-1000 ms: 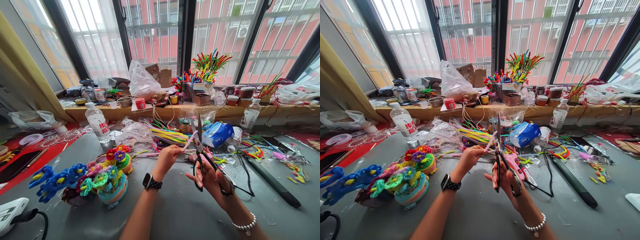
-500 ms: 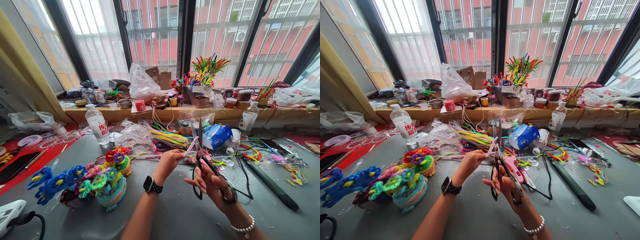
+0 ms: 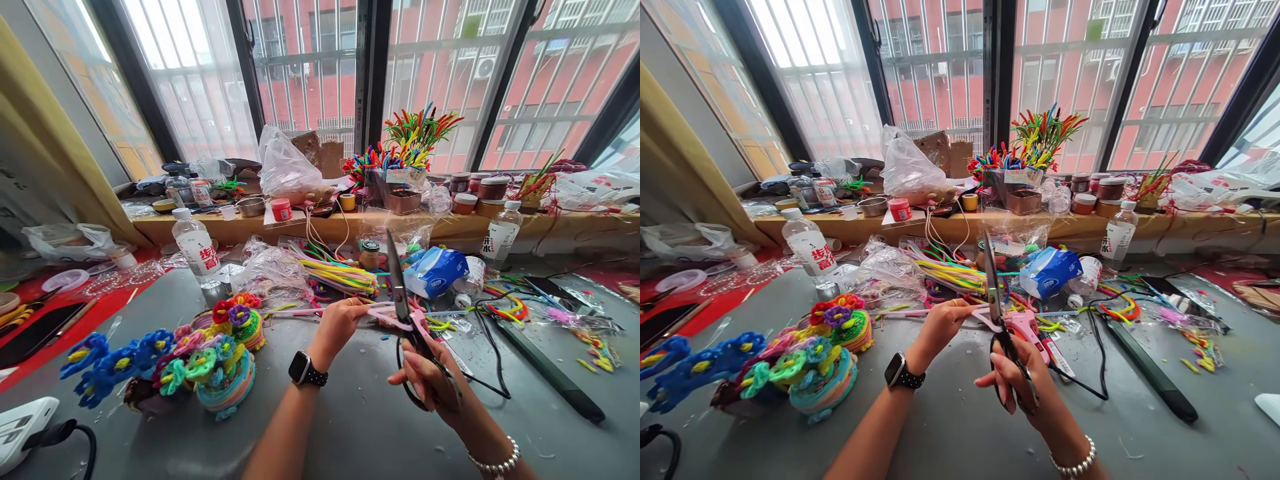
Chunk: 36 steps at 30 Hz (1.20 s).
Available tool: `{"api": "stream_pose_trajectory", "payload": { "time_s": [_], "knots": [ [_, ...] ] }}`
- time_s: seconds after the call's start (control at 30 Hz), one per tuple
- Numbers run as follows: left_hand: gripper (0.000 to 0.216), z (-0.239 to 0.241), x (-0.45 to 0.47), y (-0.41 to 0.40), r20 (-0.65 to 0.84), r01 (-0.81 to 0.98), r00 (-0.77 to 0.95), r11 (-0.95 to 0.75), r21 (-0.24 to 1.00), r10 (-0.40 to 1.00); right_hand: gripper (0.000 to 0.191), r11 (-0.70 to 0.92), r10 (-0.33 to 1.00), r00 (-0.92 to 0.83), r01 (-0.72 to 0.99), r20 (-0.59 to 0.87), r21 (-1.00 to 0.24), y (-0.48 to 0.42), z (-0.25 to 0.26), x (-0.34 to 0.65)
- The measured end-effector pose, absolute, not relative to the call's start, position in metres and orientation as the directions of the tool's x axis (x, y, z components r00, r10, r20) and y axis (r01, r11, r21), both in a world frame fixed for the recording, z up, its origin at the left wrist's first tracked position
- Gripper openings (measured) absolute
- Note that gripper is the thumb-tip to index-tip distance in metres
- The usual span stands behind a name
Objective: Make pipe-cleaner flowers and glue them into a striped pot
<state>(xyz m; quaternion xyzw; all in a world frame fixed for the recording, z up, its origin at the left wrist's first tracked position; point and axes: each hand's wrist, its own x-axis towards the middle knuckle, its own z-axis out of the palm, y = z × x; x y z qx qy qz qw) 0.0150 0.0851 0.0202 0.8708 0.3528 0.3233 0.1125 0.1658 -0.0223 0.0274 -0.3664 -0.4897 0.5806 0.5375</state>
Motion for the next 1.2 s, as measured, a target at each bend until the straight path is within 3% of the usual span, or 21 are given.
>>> {"api": "stream_pose_trajectory", "payload": {
  "time_s": [0.23,0.43,0.57,0.7,0.8,0.9,1.0,1.1,1.2],
  "knots": [
    [0.020,0.018,0.011,0.091,0.522,0.653,0.407,-0.639,0.408,0.750,0.033,0.157,0.987,-0.003,-0.142,0.159,-0.977,-0.015,0.029,0.177],
    [0.014,0.028,-0.008,0.101,0.518,0.594,0.075,-0.455,0.663,0.852,0.026,0.142,0.963,0.233,-0.009,0.136,-0.990,-0.010,0.031,0.184],
    [0.013,0.030,-0.021,0.106,0.453,0.572,-0.026,-0.358,0.738,0.891,0.031,0.163,0.950,0.274,-0.022,0.151,-0.986,-0.010,0.030,0.185],
    [0.022,0.024,-0.023,0.111,0.448,0.641,0.045,-0.370,0.673,0.893,0.026,0.143,0.948,0.282,0.041,0.149,-0.989,-0.008,0.027,0.192],
    [0.024,0.021,-0.020,0.111,0.437,0.718,0.094,-0.365,0.592,0.894,0.028,0.052,0.947,0.297,0.237,0.123,-0.970,-0.004,0.026,0.206],
    [0.022,0.024,-0.021,0.109,0.386,0.772,0.075,-0.299,0.561,0.919,0.030,-0.008,0.919,0.336,0.540,0.206,-0.842,0.002,0.026,0.225],
    [0.031,0.032,-0.027,0.105,0.304,0.831,0.050,-0.208,0.516,0.951,0.031,-0.081,0.886,0.349,0.766,0.306,-0.638,0.005,0.023,0.244],
    [0.031,0.038,-0.035,0.104,0.203,0.854,0.126,-0.211,0.476,0.971,0.032,-0.193,0.864,0.363,0.878,0.348,-0.439,0.001,0.018,0.261],
    [0.027,0.039,-0.040,0.105,0.079,0.882,0.187,-0.203,0.426,0.979,0.032,-0.233,0.880,0.345,0.912,0.327,-0.337,-0.006,0.009,0.278]
  ]
}}
